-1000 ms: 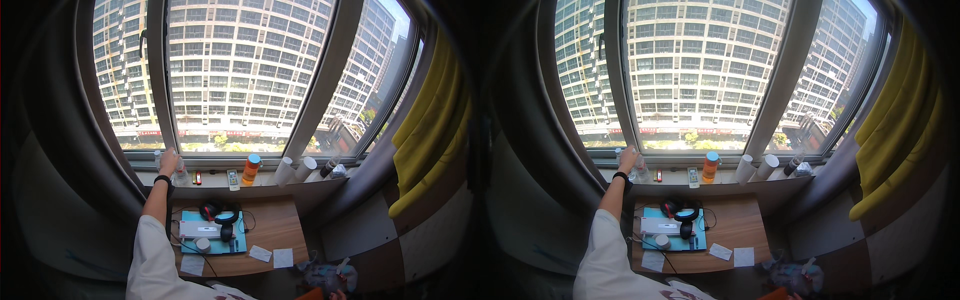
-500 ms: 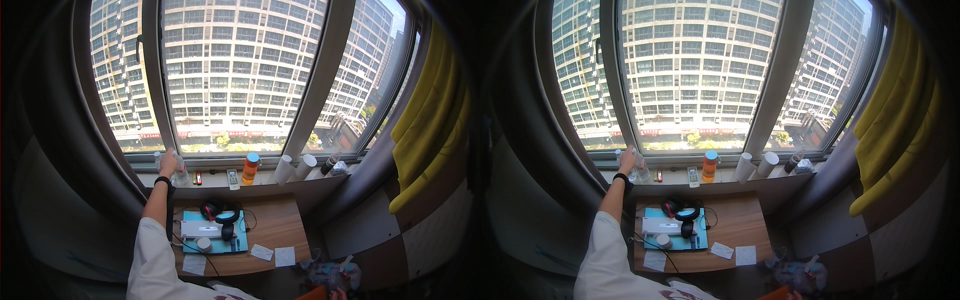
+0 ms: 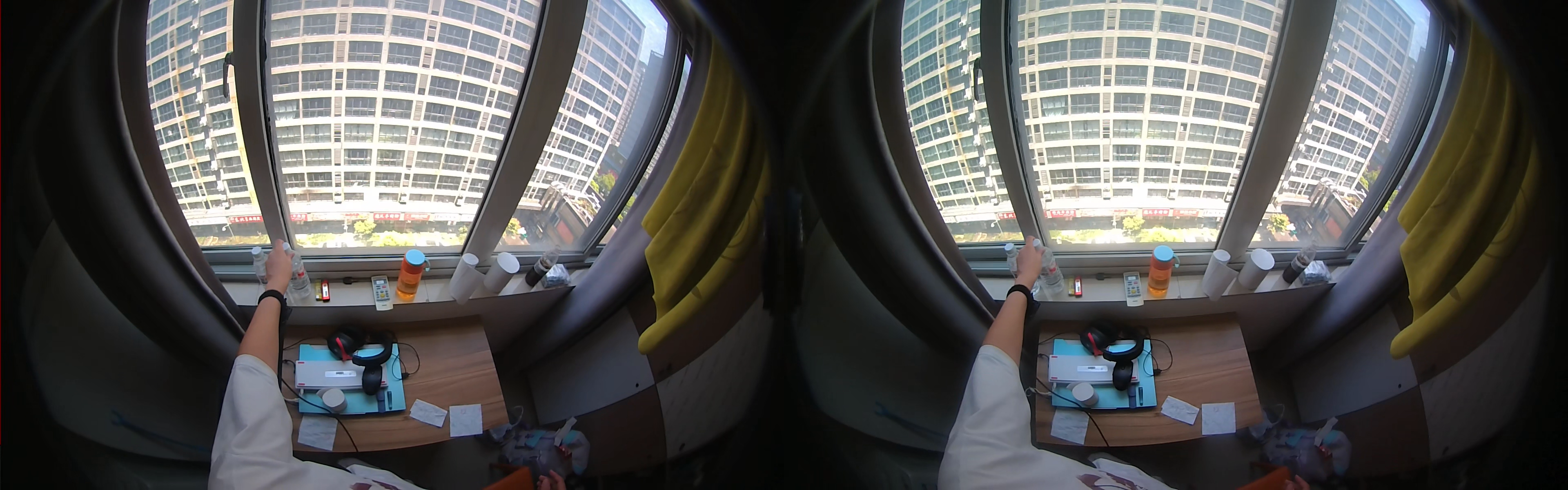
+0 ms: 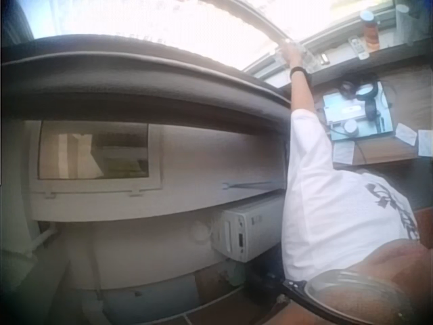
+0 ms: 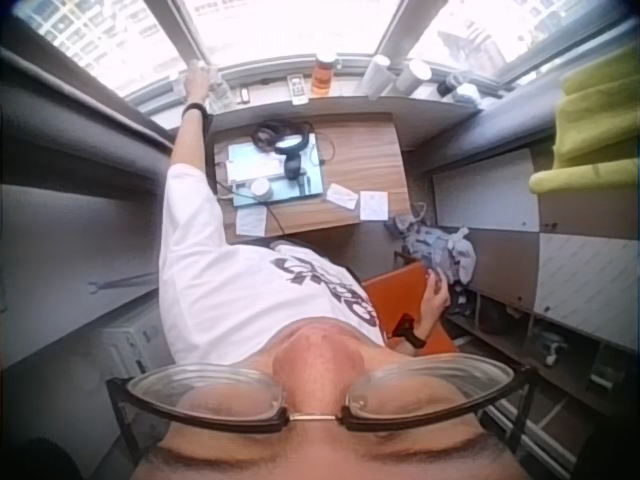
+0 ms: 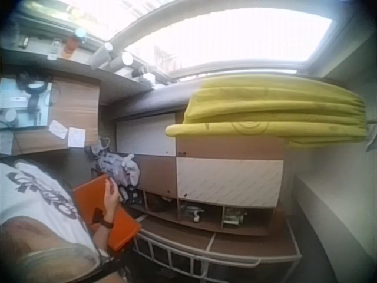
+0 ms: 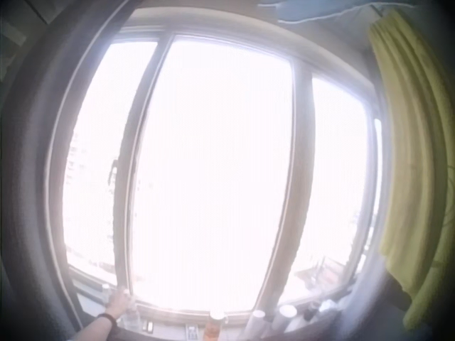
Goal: Move several plastic and reusable bottles from a shelf to a window sill, then wipe one green bottle with a white tissue.
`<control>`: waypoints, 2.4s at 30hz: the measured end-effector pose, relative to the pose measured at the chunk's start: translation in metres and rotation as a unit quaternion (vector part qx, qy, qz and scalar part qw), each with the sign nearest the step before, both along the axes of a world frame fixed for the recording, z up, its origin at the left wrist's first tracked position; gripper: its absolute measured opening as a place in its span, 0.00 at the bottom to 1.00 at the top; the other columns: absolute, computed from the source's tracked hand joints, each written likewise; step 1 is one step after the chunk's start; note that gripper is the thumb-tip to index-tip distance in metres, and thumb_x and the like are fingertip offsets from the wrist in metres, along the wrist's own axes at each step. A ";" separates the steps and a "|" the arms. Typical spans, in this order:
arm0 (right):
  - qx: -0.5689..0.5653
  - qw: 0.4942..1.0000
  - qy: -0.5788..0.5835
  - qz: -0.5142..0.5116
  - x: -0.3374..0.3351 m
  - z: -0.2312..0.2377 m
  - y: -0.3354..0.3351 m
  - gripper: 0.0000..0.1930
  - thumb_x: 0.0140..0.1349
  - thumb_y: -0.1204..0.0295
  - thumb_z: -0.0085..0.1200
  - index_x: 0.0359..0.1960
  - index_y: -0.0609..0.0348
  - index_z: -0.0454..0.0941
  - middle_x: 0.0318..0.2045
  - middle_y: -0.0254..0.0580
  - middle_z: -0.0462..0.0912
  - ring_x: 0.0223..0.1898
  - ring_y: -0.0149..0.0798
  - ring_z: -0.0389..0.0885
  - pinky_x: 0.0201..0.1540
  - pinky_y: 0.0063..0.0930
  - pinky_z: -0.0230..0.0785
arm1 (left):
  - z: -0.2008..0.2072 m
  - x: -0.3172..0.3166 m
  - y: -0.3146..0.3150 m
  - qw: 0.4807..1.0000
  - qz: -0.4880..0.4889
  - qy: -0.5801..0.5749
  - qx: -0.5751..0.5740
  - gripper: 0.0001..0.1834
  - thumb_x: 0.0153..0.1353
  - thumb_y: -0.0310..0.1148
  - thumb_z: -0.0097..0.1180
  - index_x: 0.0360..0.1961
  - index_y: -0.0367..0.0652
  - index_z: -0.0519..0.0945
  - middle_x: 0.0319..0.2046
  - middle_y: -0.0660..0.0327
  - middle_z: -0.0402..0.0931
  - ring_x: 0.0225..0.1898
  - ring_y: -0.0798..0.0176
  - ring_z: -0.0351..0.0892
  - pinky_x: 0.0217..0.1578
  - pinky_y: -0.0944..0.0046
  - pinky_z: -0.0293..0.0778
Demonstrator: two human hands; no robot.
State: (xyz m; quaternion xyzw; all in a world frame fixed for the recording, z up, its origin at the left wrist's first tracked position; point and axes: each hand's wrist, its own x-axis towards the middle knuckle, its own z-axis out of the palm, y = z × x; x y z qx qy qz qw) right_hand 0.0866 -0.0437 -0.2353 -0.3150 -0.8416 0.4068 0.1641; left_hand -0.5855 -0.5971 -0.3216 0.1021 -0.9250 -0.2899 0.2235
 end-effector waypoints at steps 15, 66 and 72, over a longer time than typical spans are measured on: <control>-0.007 1.000 -0.012 0.012 -0.001 -0.017 0.029 0.17 0.73 0.64 0.53 0.52 0.66 0.78 0.37 0.44 0.85 0.38 0.36 0.81 0.42 0.32 0.72 | 0.088 0.196 0.083 0.969 -0.144 0.135 0.146 0.26 0.76 0.44 0.45 0.30 0.33 0.83 0.19 0.48 0.77 0.23 0.50 0.81 0.26 0.55 0.70; 0.044 0.830 -0.015 -0.556 0.335 0.041 0.018 0.17 0.67 0.69 0.60 0.23 0.61 0.68 0.17 0.31 0.70 0.22 0.22 0.64 0.25 0.24 0.59 | 0.116 0.547 0.649 0.509 -0.818 -0.178 0.202 0.06 0.66 0.24 0.56 0.31 0.35 0.81 0.24 0.55 0.74 0.24 0.60 0.76 0.26 0.63 0.69; 0.019 0.798 -0.002 -0.602 0.339 0.060 0.003 0.17 0.69 0.69 0.58 0.24 0.61 0.68 0.18 0.32 0.72 0.22 0.22 0.67 0.25 0.23 0.61 | 0.102 0.555 0.669 0.464 -0.837 -0.201 0.211 0.17 0.69 0.30 0.53 0.23 0.34 0.82 0.23 0.56 0.74 0.23 0.60 0.74 0.26 0.62 0.67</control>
